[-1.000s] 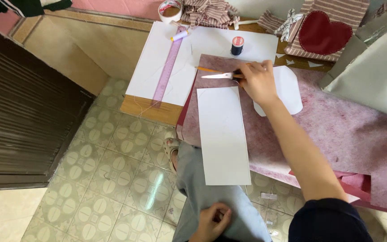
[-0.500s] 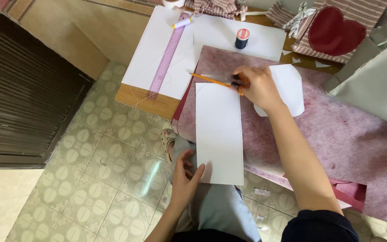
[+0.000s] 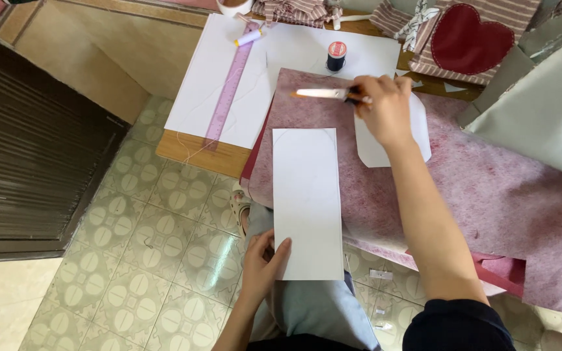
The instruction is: Trace a pattern onto paper and cut it out using scissors.
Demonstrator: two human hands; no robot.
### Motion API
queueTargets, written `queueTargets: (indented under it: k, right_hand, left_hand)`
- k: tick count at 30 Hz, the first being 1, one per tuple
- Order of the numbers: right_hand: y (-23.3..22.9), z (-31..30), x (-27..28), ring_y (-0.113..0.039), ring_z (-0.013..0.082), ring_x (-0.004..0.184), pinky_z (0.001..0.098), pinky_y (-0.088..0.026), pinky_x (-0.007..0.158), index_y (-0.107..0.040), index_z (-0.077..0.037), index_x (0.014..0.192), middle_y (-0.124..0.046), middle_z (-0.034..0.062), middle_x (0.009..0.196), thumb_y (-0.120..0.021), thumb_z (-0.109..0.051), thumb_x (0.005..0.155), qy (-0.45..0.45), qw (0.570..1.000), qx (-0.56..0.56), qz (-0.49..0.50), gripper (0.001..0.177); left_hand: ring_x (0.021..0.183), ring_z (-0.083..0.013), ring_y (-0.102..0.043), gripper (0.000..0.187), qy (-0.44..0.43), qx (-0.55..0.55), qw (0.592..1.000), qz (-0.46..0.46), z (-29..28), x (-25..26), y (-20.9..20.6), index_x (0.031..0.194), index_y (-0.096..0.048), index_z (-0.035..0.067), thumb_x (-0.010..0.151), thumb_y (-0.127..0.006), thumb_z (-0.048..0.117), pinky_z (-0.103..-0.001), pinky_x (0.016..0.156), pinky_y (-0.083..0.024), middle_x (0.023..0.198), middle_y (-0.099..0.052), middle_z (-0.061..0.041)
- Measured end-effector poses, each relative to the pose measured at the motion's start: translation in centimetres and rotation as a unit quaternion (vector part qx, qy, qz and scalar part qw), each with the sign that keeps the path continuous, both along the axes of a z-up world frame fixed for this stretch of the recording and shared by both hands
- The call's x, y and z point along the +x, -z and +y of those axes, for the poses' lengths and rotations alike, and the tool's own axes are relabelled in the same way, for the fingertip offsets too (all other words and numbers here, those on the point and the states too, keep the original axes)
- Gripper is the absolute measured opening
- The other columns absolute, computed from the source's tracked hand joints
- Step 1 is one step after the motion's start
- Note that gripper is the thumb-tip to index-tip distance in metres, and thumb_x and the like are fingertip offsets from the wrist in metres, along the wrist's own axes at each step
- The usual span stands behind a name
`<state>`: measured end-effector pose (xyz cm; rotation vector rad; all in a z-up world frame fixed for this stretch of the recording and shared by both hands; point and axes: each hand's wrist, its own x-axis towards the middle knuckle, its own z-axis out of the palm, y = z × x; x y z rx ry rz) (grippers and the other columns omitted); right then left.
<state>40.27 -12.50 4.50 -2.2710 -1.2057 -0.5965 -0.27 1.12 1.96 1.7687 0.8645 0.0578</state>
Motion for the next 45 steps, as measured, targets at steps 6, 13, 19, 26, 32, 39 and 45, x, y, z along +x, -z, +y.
queueTargets:
  k: [6, 13, 19, 26, 32, 39, 45]
  right_hand:
    - [1.9, -1.7, 2.7, -0.062, 0.0283, 0.098, 0.0395, -0.031, 0.092, -0.069, -0.015, 0.125, -0.074, 0.0061, 0.108, -0.076, 0.009, 0.071, 0.070, 0.996, 0.043, -0.017, 0.059]
    - [3.2, -1.5, 3.4, -0.059, 0.0260, 0.083, 0.0380, -0.030, 0.092, -0.070, -0.018, 0.124, -0.069, 0.0039, 0.096, -0.070, 0.008, 0.071, 0.112, 0.993, 0.045, -0.012, 0.059]
    - [3.2, -1.4, 3.7, -0.068, 0.0218, 0.095, 0.0384, -0.029, 0.093, -0.072, -0.018, 0.123, -0.075, 0.0008, 0.098, -0.077, 0.004, 0.077, 0.128, 0.990, 0.058, -0.024, 0.051]
    - [3.2, -1.2, 3.6, -0.068, 0.0238, 0.094, 0.0409, -0.031, 0.094, -0.070, -0.021, 0.122, -0.078, 0.0027, 0.104, -0.080, -0.003, 0.078, 0.151, 0.987, 0.052, -0.023, 0.049]
    - [3.6, -1.1, 3.7, -0.069, 0.0212, 0.094, 0.0393, -0.031, 0.093, -0.072, -0.022, 0.121, -0.077, -0.0013, 0.098, -0.084, -0.009, 0.083, 0.168, 0.983, 0.061, -0.036, 0.042]
    - [3.9, -1.2, 4.0, -0.071, 0.0239, 0.096, 0.0418, -0.031, 0.095, -0.071, -0.021, 0.126, -0.080, 0.0016, 0.103, -0.083, -0.006, 0.079, 0.174, 0.982, 0.060, -0.036, 0.051]
    - [3.9, -1.3, 4.3, -0.065, 0.0252, 0.086, 0.0400, -0.031, 0.094, -0.072, -0.023, 0.126, -0.075, 0.0065, 0.102, -0.080, -0.005, 0.076, 0.184, 0.981, 0.063, -0.015, 0.053]
  left_hand:
    - [0.081, -0.0103, -0.055, 0.044, 0.006, 0.007, 0.999, -0.033, 0.2, -0.6, 1.1, 0.127, -0.081, 0.019, 0.092, -0.078, 0.044, -0.026, 0.072, -0.047, 0.095, -0.060, 0.001]
    - [0.084, -0.0101, -0.057, 0.046, 0.006, -0.002, 0.999, -0.039, 0.2, -0.6, 0.9, 0.132, -0.080, 0.021, 0.093, -0.077, 0.043, -0.025, 0.075, -0.048, 0.098, -0.062, 0.000]
    - [0.082, -0.0107, -0.057, 0.046, 0.012, 0.011, 0.999, -0.044, 0.4, -0.6, 1.1, 0.132, -0.079, 0.019, 0.093, -0.077, 0.043, -0.026, 0.074, -0.048, 0.095, -0.062, 0.000]
    - [0.079, -0.0103, -0.056, 0.052, 0.014, 0.006, 0.999, -0.039, 0.4, -0.6, 1.1, 0.140, -0.076, 0.021, 0.093, -0.077, 0.043, -0.024, 0.074, -0.048, 0.095, -0.057, 0.000]
    - [0.077, -0.0104, -0.058, 0.054, 0.013, 0.011, 0.999, -0.030, 0.4, -0.6, 1.1, 0.140, -0.076, 0.020, 0.092, -0.076, 0.045, -0.025, 0.073, -0.049, 0.097, -0.061, 0.000]
    - [0.078, -0.0105, -0.057, 0.053, 0.012, 0.021, 0.998, -0.057, 0.6, -0.8, 2.2, 0.140, -0.075, 0.018, 0.093, -0.078, 0.041, -0.025, 0.075, -0.049, 0.093, -0.059, 0.000]
    - [0.079, -0.0098, -0.057, 0.053, 0.003, -0.008, 0.999, -0.038, 0.4, -0.5, 0.9, 0.142, -0.075, 0.021, 0.092, -0.078, 0.040, -0.024, 0.079, -0.050, 0.099, -0.059, 0.000]
